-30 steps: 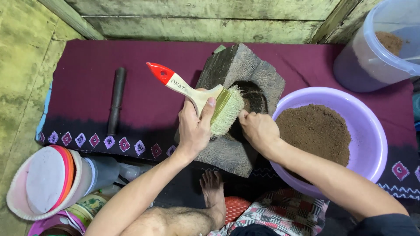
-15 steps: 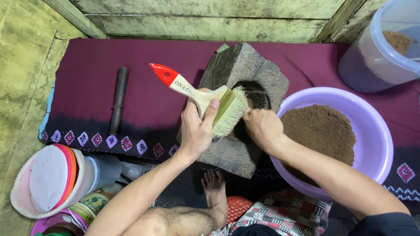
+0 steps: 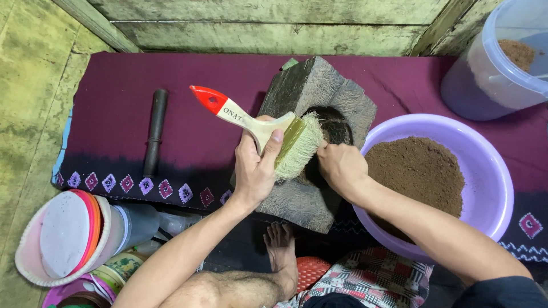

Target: Moving ground powder from a stone mortar into a plastic bowl using a spoon and a brush

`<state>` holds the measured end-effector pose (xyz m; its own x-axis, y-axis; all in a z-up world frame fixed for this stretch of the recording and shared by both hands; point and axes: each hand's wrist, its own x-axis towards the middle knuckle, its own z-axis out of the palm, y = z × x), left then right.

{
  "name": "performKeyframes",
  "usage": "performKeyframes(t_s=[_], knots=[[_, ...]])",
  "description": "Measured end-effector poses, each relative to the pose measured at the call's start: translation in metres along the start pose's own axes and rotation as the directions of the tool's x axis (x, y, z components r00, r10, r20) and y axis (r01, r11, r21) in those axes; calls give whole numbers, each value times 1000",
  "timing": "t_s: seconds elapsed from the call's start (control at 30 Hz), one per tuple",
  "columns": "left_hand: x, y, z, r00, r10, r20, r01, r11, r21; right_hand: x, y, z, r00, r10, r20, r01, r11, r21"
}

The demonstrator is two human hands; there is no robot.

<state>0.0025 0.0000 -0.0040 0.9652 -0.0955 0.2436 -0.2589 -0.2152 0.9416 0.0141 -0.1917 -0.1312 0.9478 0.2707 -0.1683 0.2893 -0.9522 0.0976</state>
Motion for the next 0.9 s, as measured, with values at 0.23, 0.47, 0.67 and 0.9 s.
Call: performKeyframes(t_s=[0.23, 0.47, 0.67, 0.9], knots=[[1, 6, -1, 1000, -6, 6, 6, 1000, 4, -29, -14, -61, 991, -58, 123, 51, 997, 56], [1, 3, 0, 1000, -21, -3, 21, 1000, 12, -4, -6, -22, 939, -121, 321, 51, 974, 220], [-1, 0, 0, 1000, 1, 2, -1, 1000, 15, 50, 15, 59, 858, -249, 449, 101, 939, 329], [-7, -9, 2, 990, 129, 48, -130, 991, 9, 87, 49, 131, 724, -539, 431, -3, 622, 783]])
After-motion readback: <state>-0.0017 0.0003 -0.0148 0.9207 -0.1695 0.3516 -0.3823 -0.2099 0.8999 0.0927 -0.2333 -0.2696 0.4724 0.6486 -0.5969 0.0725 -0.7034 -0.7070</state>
